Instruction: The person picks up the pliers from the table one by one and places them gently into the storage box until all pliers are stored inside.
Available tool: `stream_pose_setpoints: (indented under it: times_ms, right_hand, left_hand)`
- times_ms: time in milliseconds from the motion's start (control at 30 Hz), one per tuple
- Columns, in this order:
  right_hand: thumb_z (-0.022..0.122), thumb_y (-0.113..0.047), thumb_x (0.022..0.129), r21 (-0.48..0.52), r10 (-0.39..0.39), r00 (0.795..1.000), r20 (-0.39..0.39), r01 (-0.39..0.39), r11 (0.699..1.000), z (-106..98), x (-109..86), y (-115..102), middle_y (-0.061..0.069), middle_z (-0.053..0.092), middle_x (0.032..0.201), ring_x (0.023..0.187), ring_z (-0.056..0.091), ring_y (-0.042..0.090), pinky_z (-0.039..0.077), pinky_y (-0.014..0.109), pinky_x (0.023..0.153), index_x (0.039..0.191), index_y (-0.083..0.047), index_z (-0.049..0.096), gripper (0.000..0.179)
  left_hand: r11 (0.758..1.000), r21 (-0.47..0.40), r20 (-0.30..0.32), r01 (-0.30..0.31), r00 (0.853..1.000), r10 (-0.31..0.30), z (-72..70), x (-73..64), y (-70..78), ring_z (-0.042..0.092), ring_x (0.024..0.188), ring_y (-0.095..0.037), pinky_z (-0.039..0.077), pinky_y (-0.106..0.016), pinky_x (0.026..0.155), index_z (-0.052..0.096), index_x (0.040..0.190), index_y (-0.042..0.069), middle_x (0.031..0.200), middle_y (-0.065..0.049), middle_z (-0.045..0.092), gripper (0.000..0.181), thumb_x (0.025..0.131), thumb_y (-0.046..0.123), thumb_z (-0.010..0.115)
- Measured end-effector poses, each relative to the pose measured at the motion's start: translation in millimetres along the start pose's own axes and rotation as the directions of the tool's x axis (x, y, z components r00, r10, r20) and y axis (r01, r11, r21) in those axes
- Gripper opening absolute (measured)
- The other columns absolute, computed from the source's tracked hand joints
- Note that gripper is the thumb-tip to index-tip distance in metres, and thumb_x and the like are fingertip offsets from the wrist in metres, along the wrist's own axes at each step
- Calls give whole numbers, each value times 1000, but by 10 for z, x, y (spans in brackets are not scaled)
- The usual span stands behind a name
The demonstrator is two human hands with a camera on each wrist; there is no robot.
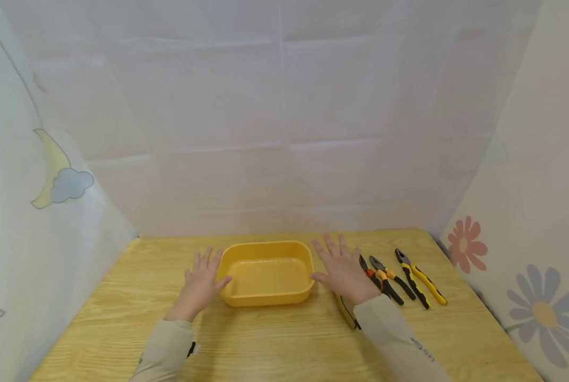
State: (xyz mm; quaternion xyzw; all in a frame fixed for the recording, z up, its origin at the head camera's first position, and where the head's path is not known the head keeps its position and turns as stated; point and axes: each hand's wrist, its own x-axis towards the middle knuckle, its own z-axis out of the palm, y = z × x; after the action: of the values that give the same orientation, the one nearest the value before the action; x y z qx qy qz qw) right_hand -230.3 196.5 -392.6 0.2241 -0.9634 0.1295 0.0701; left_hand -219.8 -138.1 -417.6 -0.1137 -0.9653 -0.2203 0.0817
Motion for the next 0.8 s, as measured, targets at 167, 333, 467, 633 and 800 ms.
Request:
stream_pose_setpoints:
  times_ms: [167,333,467,633,800]
  right_hand:
    - [66,-39,91,-1,4,1000,5,-4,1000,-6,-26,41,25,16,156,140,3,54,7,81,97,154,-7,25,81]
    - [64,-41,92,-36,8,1000,-1,-8,999,-12,-65,87,26,18,155,138,7,56,13,82,95,154,-6,26,80]
    - [64,-38,93,-65,5,1000,-16,-6,998,-17,-87,136,28,20,154,136,11,58,18,82,93,153,-5,28,78]
    - [63,-38,94,-36,27,1000,2,-27,999,-36,-110,177,28,17,155,137,8,58,15,82,95,153,-4,27,78]
    - [62,-42,93,-15,47,999,18,-46,999,-40,-132,220,28,15,155,137,7,58,13,82,95,154,-6,25,80]
  left_hand:
    - [996,-83,23,38,999,-37,17,0,-42,7,139,-54,15,-78,100,28,152,0,153,-30,17,71,96,26,63]
    - [985,-155,53,71,997,-64,30,11,-82,9,139,-53,18,-75,101,25,152,-2,153,-32,16,70,97,23,61]
    - [965,-239,70,106,993,-92,50,39,-128,14,138,-54,23,-70,104,24,151,-5,151,-35,16,68,97,18,61]
    - [893,-411,143,186,980,-139,87,68,-191,14,137,-54,22,-68,106,18,152,-5,152,-36,11,71,98,17,59]
    - [853,-475,148,216,975,-164,115,99,-219,18,138,-52,21,-65,109,20,152,-6,151,-34,18,70,97,12,60]
